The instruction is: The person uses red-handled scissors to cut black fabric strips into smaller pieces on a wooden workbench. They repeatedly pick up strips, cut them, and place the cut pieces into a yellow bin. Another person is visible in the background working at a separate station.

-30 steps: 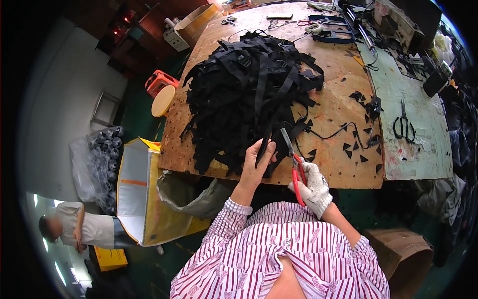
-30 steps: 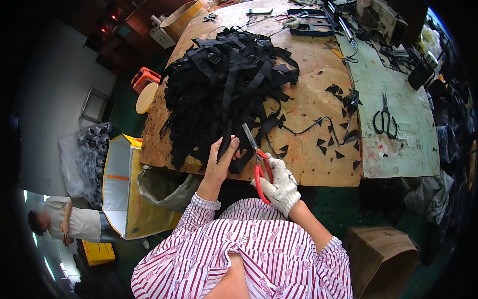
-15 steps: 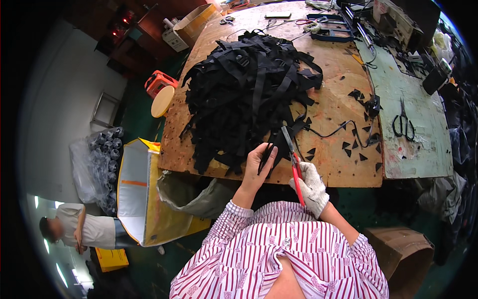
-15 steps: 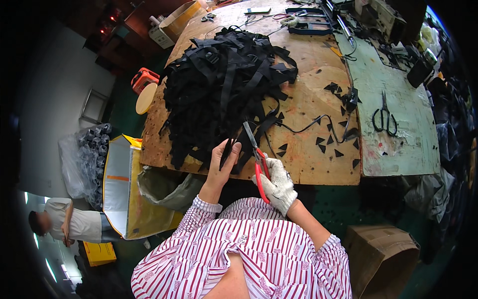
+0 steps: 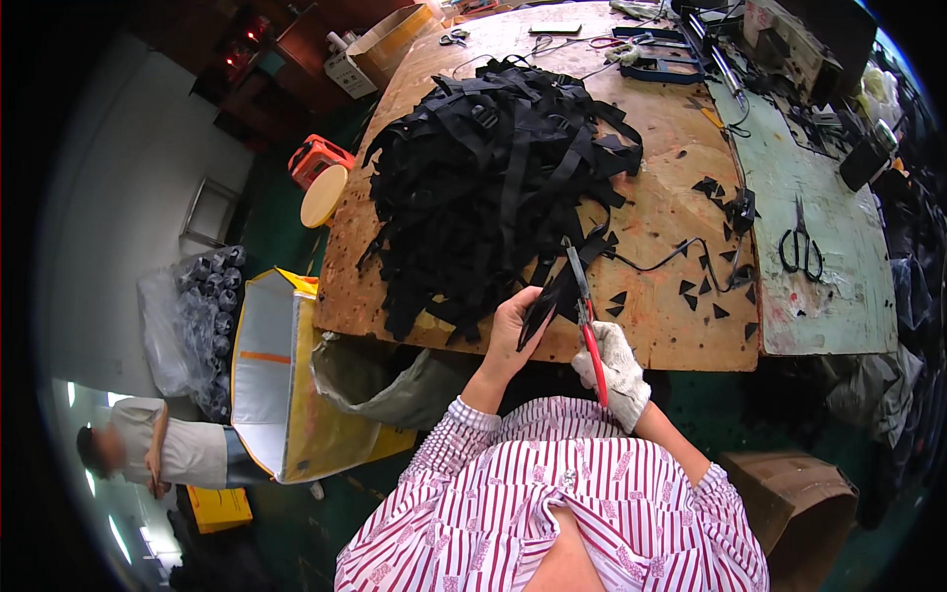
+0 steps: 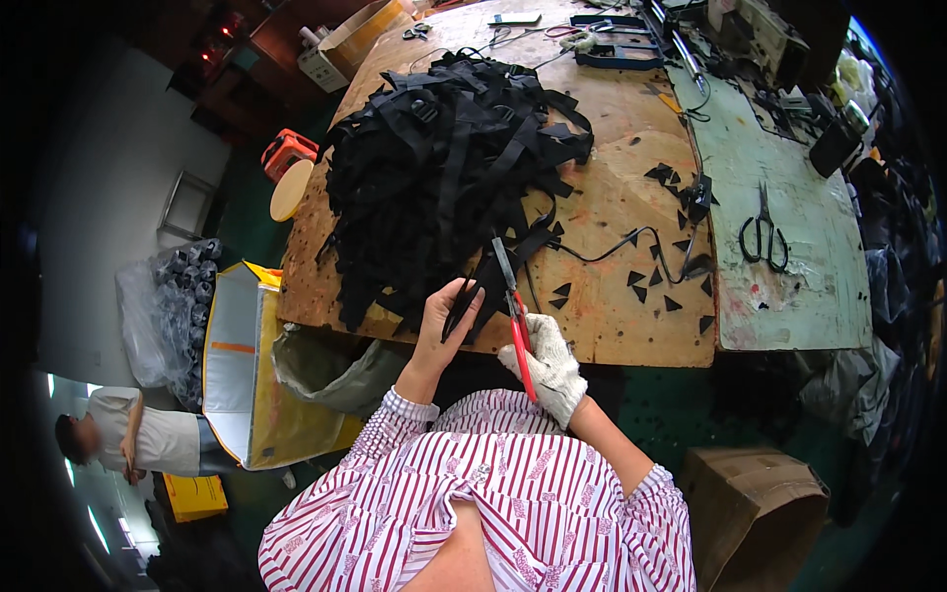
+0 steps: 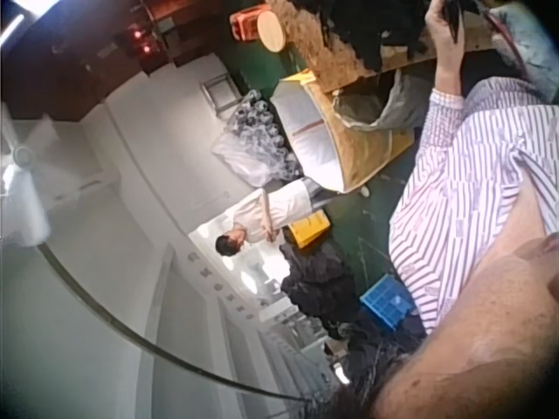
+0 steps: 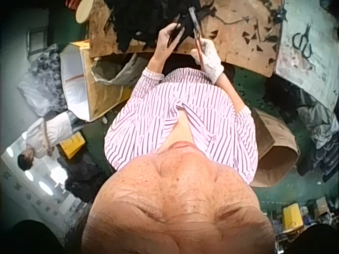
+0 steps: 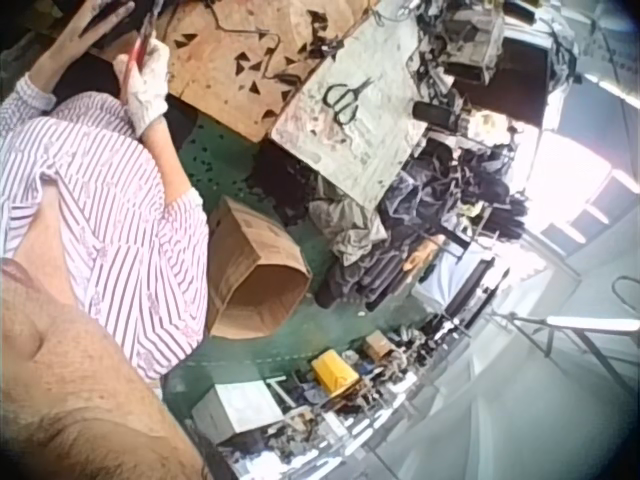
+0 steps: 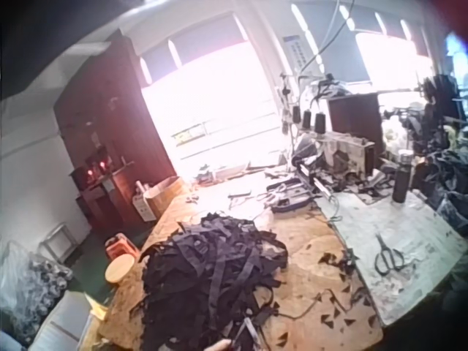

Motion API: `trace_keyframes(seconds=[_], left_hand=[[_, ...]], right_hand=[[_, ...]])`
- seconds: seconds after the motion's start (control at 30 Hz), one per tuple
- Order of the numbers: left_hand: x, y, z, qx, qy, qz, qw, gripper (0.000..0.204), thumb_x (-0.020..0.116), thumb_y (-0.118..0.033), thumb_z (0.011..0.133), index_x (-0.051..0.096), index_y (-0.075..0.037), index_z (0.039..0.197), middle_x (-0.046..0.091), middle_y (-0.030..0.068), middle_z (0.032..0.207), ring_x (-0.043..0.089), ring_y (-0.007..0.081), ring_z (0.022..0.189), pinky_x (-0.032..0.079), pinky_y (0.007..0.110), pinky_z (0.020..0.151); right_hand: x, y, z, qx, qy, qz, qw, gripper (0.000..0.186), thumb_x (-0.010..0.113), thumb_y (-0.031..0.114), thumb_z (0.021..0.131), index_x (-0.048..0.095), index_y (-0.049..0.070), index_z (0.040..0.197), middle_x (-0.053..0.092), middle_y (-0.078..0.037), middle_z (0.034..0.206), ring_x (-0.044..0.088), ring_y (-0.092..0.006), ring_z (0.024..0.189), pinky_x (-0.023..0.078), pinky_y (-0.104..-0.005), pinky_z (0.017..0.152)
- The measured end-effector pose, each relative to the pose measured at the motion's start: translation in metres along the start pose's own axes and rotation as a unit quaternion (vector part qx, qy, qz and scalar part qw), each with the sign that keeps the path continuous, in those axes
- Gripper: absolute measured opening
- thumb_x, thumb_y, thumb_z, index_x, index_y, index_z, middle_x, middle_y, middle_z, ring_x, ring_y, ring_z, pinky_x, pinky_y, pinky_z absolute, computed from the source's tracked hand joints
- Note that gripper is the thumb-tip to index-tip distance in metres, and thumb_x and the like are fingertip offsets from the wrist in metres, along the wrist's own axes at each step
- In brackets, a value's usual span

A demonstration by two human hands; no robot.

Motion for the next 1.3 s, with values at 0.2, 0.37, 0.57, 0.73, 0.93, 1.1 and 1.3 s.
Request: trace_keyframes(seconds=[0.2,0.37,0.57,0.73,0.93,1.1,1.3], left_hand=[[-0.002,0.011,-0.006,-0.051,-0.057,-0.065,0.995,0.017,0.057,-0.016,0.093,0.054,-0.007,0.08,0.042,-0.0087,0.064,0.038,-0.0017,0.059,0.029,0.018,0.05],[-0.002,0.007,-0.005,-0.054,-0.057,-0.067,0.995,0.021,0.056,-0.019,0.094,0.052,-0.007,0.078,0.039,-0.0093,0.062,0.037,-0.0013,0.057,0.029,0.019,0.05],[0.003,-0.004,-0.009,-0.015,-0.021,-0.011,1.0,0.01,0.058,-0.012,0.092,0.056,-0.005,0.084,0.042,-0.0082,0.067,0.04,-0.0014,0.062,0.031,0.017,0.053],[0.0,0.019,-0.014,-0.064,0.071,-0.035,0.995,0.017,0.059,-0.001,0.085,0.055,-0.005,0.1,0.058,0.0032,0.094,0.053,0.0088,0.076,0.043,0.022,0.063],[-0.071,-0.052,-0.001,0.175,-0.156,0.146,0.961,0.021,0.06,-0.016,0.089,0.054,-0.005,0.106,0.062,0.0112,0.104,0.06,0.0245,0.095,0.047,0.034,0.085],[-0.108,-0.05,0.023,0.033,-0.178,-0.393,0.902,0.013,0.056,-0.026,0.094,0.055,-0.013,0.096,0.05,0.0006,0.068,0.04,0.0093,0.056,0.039,0.025,0.063],[-0.088,-0.031,0.094,0.021,-0.051,-0.255,0.965,0.032,0.06,0.008,0.075,0.052,-0.003,0.104,0.053,0.0012,0.082,0.05,0.0109,0.07,0.041,0.025,0.063]], right_hand=[[0.007,0.016,-0.015,0.039,0.019,0.08,0.996,0.038,0.065,0.014,0.085,0.042,0.001,0.113,0.051,-0.002,0.081,0.046,-0.0048,0.056,0.041,-0.0196,0.049],[0.007,0.017,-0.016,0.047,0.023,0.092,0.994,0.037,0.065,0.012,0.085,0.041,0.002,0.113,0.051,-0.001,0.079,0.046,-0.0044,0.055,0.04,-0.019,0.048],[0.003,0.011,-0.006,0.065,0.015,0.067,0.996,0.036,0.065,0.013,0.085,0.042,0.003,0.111,0.05,-0.001,0.075,0.045,-0.0048,0.053,0.039,-0.0196,0.046],[0.001,0.016,-0.003,0.074,-0.026,0.151,0.985,0.03,0.061,0.011,0.085,0.042,0.004,0.108,0.049,-0.002,0.072,0.045,-0.0085,0.049,0.039,-0.0218,0.041],[-0.029,0.013,0.001,0.057,-0.127,0.184,0.973,0.021,0.056,0.012,0.085,0.045,0.005,0.101,0.048,-0.003,0.066,0.046,-0.0108,0.043,0.039,-0.0228,0.036],[-0.03,0.016,0.0,0.022,-0.133,0.217,0.967,0.02,0.057,0.014,0.085,0.046,0.006,0.099,0.048,-0.002,0.063,0.045,-0.0105,0.041,0.037,-0.0223,0.035],[-0.032,0.017,-0.002,0.027,-0.136,0.196,0.971,0.02,0.057,0.014,0.085,0.046,0.005,0.098,0.05,-0.003,0.064,0.046,-0.0109,0.041,0.037,-0.0221,0.035]])
Point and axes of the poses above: each hand's wrist, its own z-axis towards the middle knuckle, its own x-axis out of the palm, y = z × x, the point moved 6 cm from there along z, towards the middle knuckle
